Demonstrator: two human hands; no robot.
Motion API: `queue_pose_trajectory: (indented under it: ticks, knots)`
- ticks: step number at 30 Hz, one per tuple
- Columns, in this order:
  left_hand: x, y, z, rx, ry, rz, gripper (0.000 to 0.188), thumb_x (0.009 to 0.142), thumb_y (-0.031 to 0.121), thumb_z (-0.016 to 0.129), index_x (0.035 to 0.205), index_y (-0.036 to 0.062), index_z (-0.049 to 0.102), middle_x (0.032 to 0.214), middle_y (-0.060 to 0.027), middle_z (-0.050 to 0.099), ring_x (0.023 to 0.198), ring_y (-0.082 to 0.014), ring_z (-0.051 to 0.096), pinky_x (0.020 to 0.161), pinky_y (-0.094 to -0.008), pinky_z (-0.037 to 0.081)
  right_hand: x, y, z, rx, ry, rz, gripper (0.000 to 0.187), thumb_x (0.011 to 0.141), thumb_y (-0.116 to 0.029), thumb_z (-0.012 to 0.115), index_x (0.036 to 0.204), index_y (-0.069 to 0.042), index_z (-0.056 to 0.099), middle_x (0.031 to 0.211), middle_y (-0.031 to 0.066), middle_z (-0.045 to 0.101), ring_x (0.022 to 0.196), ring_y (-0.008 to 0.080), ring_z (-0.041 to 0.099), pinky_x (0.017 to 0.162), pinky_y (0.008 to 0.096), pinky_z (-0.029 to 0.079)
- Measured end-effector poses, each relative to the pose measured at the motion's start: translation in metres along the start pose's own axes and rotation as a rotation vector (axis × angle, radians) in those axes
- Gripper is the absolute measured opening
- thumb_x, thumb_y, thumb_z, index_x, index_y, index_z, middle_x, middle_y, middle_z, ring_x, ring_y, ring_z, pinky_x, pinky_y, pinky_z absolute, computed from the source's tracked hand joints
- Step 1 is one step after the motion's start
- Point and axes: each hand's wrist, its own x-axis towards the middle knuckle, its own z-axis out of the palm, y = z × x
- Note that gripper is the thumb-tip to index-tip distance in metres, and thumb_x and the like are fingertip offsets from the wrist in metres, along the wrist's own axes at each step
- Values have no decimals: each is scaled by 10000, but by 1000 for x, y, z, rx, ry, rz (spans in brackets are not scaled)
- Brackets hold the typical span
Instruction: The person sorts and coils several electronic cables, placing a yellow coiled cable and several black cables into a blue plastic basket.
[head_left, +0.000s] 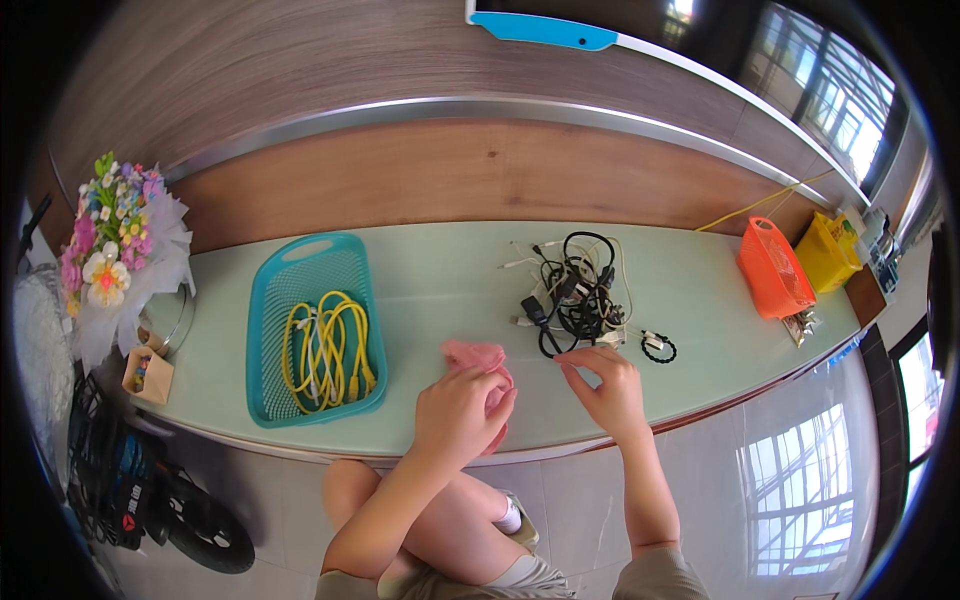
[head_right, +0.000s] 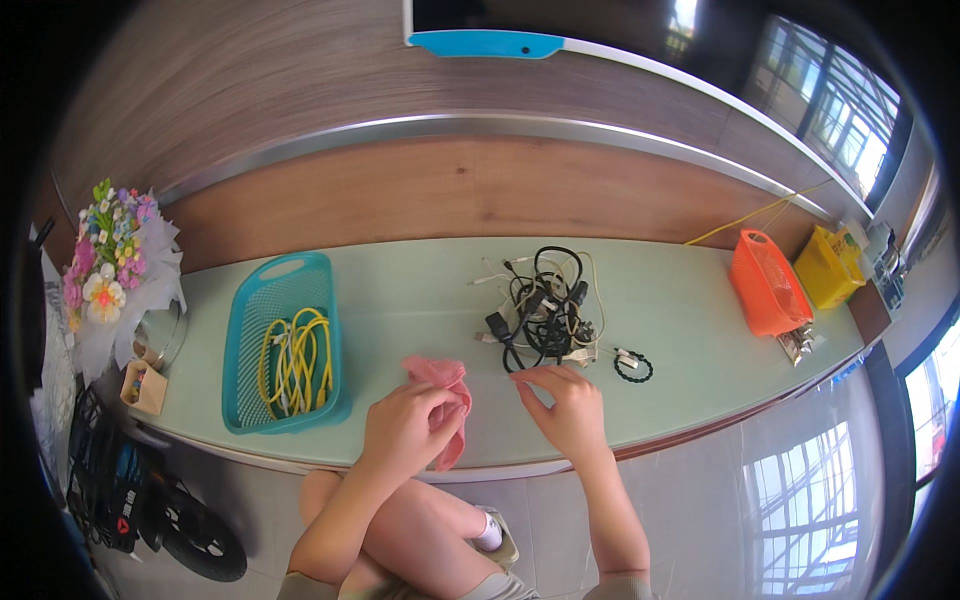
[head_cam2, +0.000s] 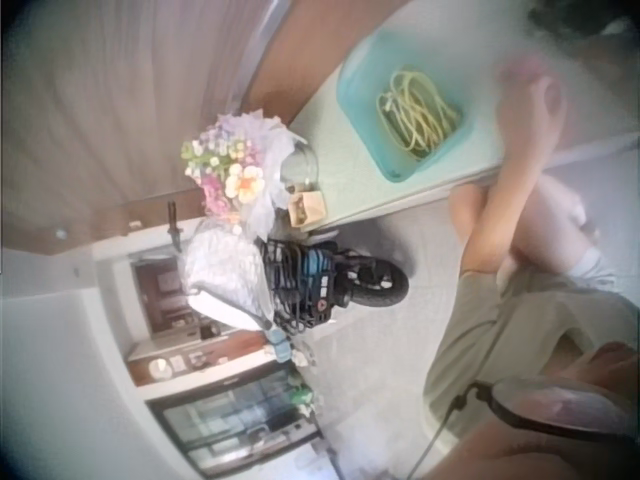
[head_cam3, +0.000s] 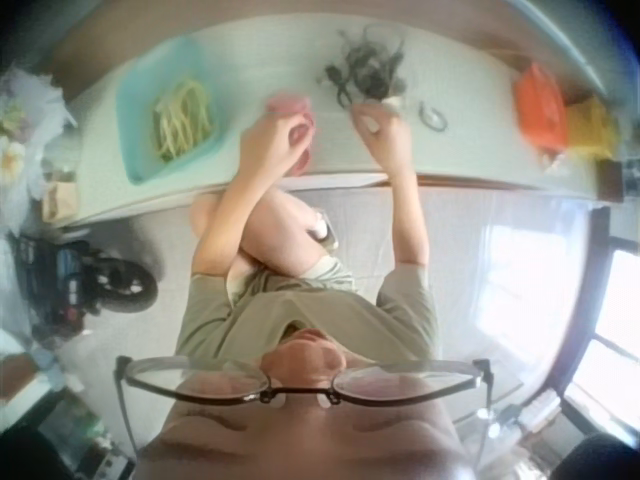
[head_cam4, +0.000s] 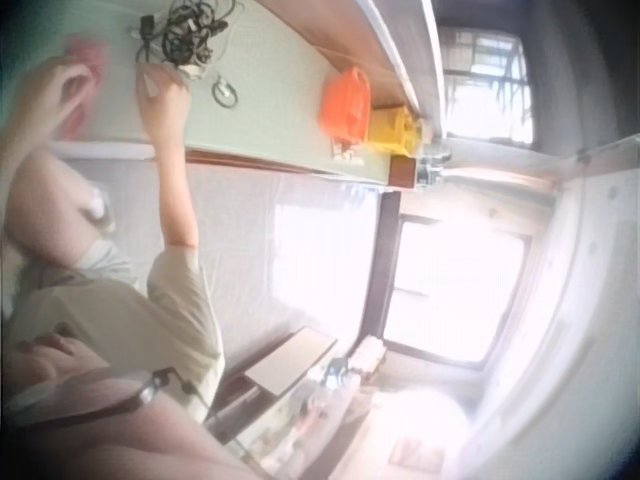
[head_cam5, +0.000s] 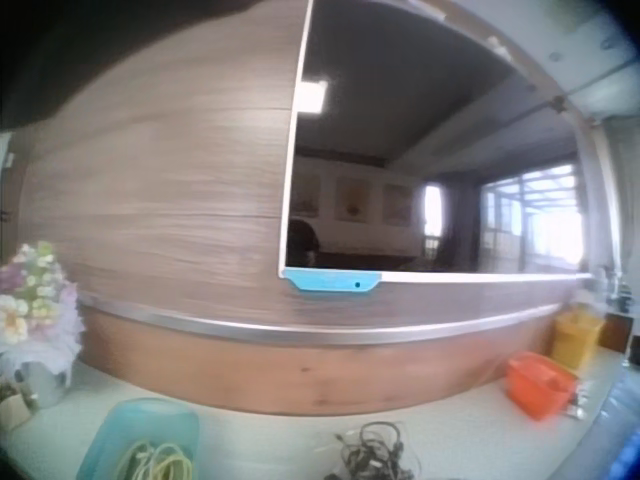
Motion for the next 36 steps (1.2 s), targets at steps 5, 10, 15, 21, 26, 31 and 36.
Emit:
queue_pose_trajectory:
  ticks: [5, 10, 15, 21, 26, 31, 36]
  knots:
    - [21, -6, 28, 129, -148, -40, 147, 827, 267, 703, 823, 124, 739, 718, -10, 647, 679, -225, 650, 583, -359, 497, -1, 22, -4, -64, 32, 192, 86, 823, -125, 719, 903, -130, 751, 818, 2, 711, 684, 198, 645, 590, 319, 506]
    - [45, -8, 55, 221, -149, 59, 232, 840, 340, 686, 827, 117, 748, 738, -20, 667, 680, -258, 658, 599, -385, 507, 4, 47, 0, -112, 101, 249, 74, 816, -159, 736, 883, -126, 743, 777, -11, 689, 641, 169, 632, 557, 305, 488]
    - [70, -8, 79, 333, -245, -24, 289, 849, 389, 677, 830, 110, 749, 764, -52, 693, 667, -288, 675, 587, -410, 512, 14, 63, 9, -212, 201, 263, 120, 785, -226, 777, 839, -133, 722, 701, -26, 648, 610, 155, 624, 531, 302, 472]
    - [88, -11, 99, 317, -210, -71, 377, 820, 447, 710, 790, 72, 720, 735, -86, 693, 664, -290, 681, 587, -417, 522, 15, 66, 18, -309, 243, 277, 262, 719, -334, 833, 794, -129, 688, 592, -30, 590, 514, 156, 582, 468, 308, 431]
    - [90, -14, 106, 197, -183, -209, 405, 719, 435, 812, 791, 53, 699, 695, -79, 685, 668, -273, 684, 601, -401, 528, 12, 65, 27, -397, 99, 343, 340, 691, -421, 827, 789, -132, 677, 535, -36, 554, 466, 160, 561, 458, 311, 423]
    - [89, -20, 108, 161, -200, -219, 385, 708, 412, 822, 800, 59, 697, 686, -72, 683, 670, -269, 683, 614, -393, 529, 14, 63, 29, -297, 66, 347, 267, 712, -344, 786, 789, -115, 673, 519, -30, 543, 465, 161, 565, 467, 316, 432]
    - [90, -10, 105, 169, -241, -241, 328, 718, 337, 809, 777, 55, 652, 775, -106, 675, 703, -304, 675, 619, -425, 528, 13, 64, 27, -176, 50, 392, 231, 711, -274, 772, 818, -89, 684, 543, -13, 578, 474, 160, 573, 486, 308, 453]
